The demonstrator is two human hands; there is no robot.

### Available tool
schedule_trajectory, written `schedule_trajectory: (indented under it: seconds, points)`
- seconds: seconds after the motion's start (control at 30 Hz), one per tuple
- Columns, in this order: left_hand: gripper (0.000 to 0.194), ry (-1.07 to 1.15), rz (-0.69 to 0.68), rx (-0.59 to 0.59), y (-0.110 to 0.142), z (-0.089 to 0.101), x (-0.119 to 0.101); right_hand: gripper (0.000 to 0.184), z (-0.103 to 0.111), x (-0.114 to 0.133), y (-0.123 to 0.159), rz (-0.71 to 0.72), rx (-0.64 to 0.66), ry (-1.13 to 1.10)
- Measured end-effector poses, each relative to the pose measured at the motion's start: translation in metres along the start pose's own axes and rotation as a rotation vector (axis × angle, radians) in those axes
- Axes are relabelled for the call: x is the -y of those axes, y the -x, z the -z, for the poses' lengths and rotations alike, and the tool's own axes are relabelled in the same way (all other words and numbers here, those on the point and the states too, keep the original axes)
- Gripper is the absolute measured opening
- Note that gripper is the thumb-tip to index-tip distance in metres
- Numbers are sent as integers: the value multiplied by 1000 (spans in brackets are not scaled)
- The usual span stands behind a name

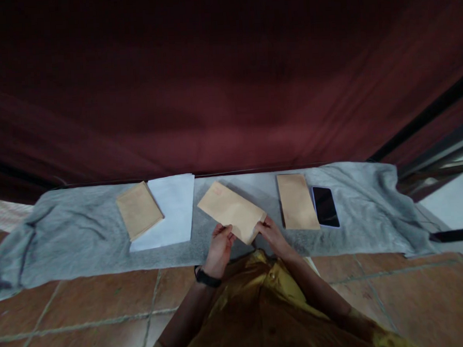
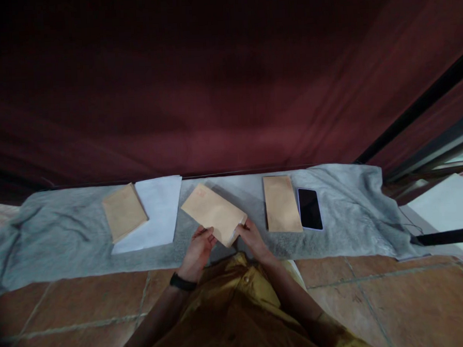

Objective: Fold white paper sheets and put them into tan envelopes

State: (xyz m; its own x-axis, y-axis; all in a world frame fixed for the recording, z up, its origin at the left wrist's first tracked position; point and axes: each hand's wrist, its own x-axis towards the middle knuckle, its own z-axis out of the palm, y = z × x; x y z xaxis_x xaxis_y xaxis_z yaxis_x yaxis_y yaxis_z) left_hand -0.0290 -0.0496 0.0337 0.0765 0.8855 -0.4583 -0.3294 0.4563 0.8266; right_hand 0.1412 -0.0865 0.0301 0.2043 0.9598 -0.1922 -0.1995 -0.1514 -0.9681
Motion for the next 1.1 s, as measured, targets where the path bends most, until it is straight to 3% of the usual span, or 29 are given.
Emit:
schedule_trajectory:
  seconds: [0.1,0.2,0.33,0.53,0.67,0.87,1.1]
  points:
    - [31,-18,-37,-7,-14,-1,-16,39,12,-3,4,-41,44,20]
    - [41,-158,-104,48,-31,0,-31,42,23,-9,2,-29,-13,111]
    - [53,-579,-267,74,-48,7,-37,37,28,-15,-3,239,-148,510]
    - [59,-1379,-682,-116,-43,12,-19,33,15,-15,-5,525,166,861]
    - [53,-1711,-866,2,-47,-2,-1,32,8,-21,-6,603,208,1083]
    - [56,-1761,-919,241,-89,-33,3,35,11,-33,-9,610,117,1155]
    - [65,-1732,-890,250,-136,-52,-16,35,12,-31,-9,622,141,1149]
